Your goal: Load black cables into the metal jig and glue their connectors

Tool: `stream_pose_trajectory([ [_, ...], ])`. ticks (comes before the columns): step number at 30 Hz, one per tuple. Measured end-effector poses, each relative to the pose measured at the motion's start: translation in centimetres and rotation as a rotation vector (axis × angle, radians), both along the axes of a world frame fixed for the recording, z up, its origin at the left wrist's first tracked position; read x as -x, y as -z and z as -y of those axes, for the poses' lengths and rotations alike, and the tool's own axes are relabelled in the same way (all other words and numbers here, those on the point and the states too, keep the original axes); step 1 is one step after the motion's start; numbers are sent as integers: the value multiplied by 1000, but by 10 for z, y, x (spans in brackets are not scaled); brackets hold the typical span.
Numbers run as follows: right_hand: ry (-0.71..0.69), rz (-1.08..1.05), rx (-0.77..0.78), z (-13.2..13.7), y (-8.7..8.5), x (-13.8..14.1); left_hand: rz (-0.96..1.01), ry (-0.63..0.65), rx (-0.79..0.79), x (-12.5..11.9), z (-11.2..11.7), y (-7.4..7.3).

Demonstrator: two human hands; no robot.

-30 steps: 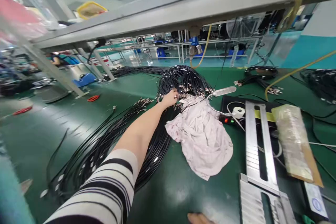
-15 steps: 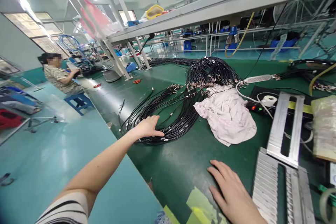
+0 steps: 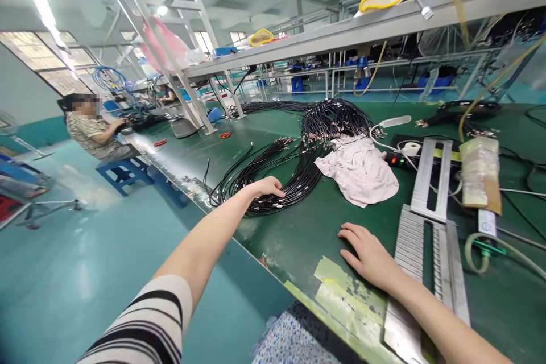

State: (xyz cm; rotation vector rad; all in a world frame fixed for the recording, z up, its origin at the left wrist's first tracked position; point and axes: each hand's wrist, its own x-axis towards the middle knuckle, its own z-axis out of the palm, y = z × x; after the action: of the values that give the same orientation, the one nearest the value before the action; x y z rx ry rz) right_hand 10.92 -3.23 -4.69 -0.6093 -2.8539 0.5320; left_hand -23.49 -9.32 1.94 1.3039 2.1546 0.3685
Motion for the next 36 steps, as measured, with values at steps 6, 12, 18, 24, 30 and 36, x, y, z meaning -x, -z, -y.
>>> stream_pose_trajectory([
  [6,3,-39,57,0,-1,-4,184,-70,-228,25,15,-51],
  [12,89,-165,499,-2,-41,24,200,-78,-473,30,43,-95],
  [18,254,-608,1416,6,-91,136,40,64,-524,-16,81,-62],
  [24,417,-789,1587,-21,-79,216,-392,465,-223,-32,142,-15],
  [30,285,-838,1517,-13,-94,188,-221,534,-88,-30,165,-1],
  [36,-8,-660,1194,18,-135,126,362,323,-542,-63,89,-39],
])
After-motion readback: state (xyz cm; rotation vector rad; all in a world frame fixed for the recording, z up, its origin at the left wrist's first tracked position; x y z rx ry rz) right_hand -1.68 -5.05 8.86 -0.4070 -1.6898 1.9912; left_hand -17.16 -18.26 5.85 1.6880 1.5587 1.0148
